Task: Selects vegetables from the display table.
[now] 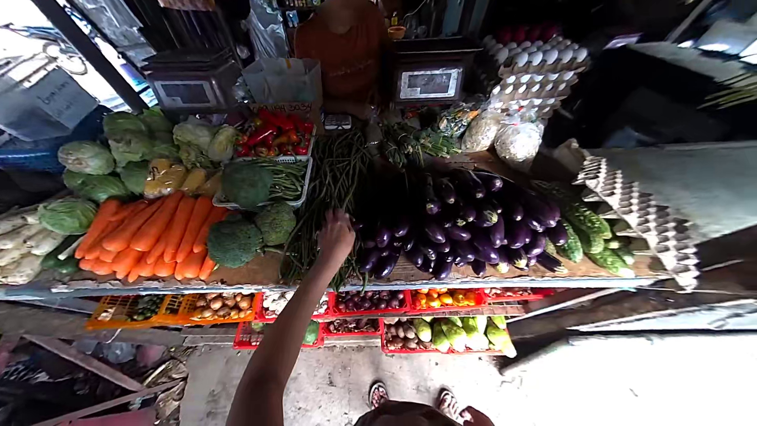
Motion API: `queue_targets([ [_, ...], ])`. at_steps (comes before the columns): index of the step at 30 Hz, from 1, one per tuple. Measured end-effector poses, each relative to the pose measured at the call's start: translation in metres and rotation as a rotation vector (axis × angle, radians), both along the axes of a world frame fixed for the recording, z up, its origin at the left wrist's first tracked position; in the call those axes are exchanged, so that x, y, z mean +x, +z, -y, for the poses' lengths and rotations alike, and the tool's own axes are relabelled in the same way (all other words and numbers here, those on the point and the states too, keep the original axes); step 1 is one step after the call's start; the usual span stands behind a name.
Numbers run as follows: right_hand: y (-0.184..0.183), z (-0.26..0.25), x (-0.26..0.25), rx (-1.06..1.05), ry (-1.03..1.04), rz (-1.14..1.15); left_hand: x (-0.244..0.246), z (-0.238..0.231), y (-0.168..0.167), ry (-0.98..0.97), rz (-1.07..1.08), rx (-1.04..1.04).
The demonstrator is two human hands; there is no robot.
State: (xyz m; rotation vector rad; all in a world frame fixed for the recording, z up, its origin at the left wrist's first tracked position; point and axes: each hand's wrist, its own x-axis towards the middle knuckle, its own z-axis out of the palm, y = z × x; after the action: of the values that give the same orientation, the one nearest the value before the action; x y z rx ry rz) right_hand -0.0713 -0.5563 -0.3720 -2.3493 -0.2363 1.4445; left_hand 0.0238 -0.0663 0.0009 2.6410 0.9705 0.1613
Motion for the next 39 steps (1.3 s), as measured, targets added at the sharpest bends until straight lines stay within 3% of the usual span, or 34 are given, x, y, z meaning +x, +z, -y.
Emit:
queue_targets([
  [2, 0.027, -0.024, 0.018, 0.068, 0.087, 0.015, -0.003, -0.025, 0.009, 0.019, 0.082, -0.070],
  [6, 0.166, -0.113, 0.065, 0.415, 0.282, 0.144, 0.003, -0.079, -0.006, -0.021, -0.061, -0.238],
  [10, 0.332, -0.227, 0.086, 0.611, 0.474, 0.682, -0.001, -0.071, -0.011, -0.064, 0.043, -0.334],
  [13, 0.390, -0.309, 0.106, 0.776, 0.468, 1.082, -0.010, -0.053, -0.009, -0.034, 0.111, -0.400],
  [19, 0.397, -0.421, 0.152, 0.254, 0.553, 0.908, -0.033, -0.044, -0.018, 0.060, 0.184, -0.453],
  [25, 0.370, -0.436, 0.162, 0.431, 0.454, 1.006, -0.060, -0.032, -0.009, 0.050, 0.335, -0.511],
  [28, 0.378, -0.427, 0.149, 0.441, 0.311, 0.852, -0.063, -0.008, -0.010, -0.002, 0.142, -0.333],
  [31, 0.381, -0.412, 0.134, 0.404, 0.237, 0.648, -0.058, 0.021, -0.032, 0.016, -0.030, -0.158],
  [33, 0.374, -0.401, 0.124, 0.367, 0.252, 0.616, -0.061, 0.032, -0.061, 0.033, 0.142, -0.135],
  [36, 0.367, -0.385, 0.109, 0.326, 0.417, 0.588, -0.072, 0.035, -0.084, 0.023, 0.542, -0.270],
  [39, 0.375, -0.381, 0.104, 0.298, 0.595, 0.564, -0.078, 0.031, -0.090, -0.028, 0.563, -0.343],
])
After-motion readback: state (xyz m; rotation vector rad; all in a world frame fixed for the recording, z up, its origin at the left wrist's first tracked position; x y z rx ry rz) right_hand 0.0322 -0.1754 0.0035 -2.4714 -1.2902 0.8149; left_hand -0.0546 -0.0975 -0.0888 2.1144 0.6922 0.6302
